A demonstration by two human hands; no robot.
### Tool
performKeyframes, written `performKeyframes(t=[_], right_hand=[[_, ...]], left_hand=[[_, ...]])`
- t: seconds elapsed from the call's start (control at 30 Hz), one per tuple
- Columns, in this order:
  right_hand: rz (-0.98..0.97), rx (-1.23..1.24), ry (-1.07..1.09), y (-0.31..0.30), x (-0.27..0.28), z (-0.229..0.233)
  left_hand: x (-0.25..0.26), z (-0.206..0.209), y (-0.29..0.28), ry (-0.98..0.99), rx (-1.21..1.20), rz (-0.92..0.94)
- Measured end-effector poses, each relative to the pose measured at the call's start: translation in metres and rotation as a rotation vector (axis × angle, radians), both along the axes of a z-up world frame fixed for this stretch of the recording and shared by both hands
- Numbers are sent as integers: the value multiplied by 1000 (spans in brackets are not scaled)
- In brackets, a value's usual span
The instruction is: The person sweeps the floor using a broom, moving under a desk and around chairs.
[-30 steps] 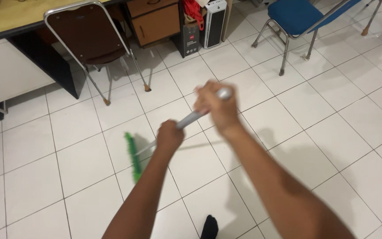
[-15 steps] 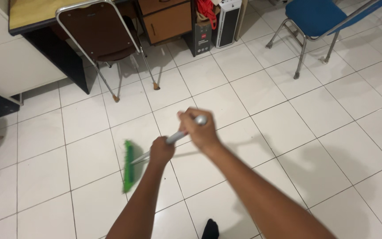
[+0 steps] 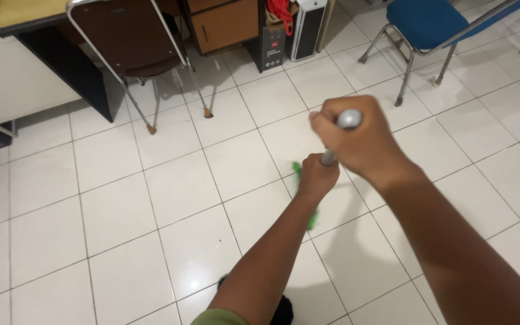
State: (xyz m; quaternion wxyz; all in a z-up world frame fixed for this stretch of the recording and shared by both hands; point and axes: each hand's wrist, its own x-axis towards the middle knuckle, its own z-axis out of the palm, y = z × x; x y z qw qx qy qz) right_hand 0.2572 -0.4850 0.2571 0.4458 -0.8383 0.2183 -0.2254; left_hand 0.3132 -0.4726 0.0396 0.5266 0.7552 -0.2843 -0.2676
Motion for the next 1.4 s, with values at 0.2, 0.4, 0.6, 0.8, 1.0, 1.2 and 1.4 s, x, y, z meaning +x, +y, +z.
performKeyframes(t=[0.2, 0.4, 0.6, 0.8, 1.0, 1.2, 1.4], right_hand=[[-11, 48, -8, 14, 43, -1], [77, 238, -334, 28, 114, 24], [82, 457, -517, 42, 228, -10], [-25, 879, -628, 95, 341, -137], [125, 890, -292, 152, 384, -207], [85, 863, -271, 141, 399, -195], [5, 717, -372, 65, 384, -105]], left_hand=[[43, 32, 9, 145, 40, -130], [143, 57, 47, -130, 180, -128], [284, 47, 116, -311, 489, -39], [393, -55, 211, -345, 674, 129], [433, -138, 295, -249, 738, 252], [438, -130, 278, -250, 713, 228], [419, -60, 174, -208, 563, 101]])
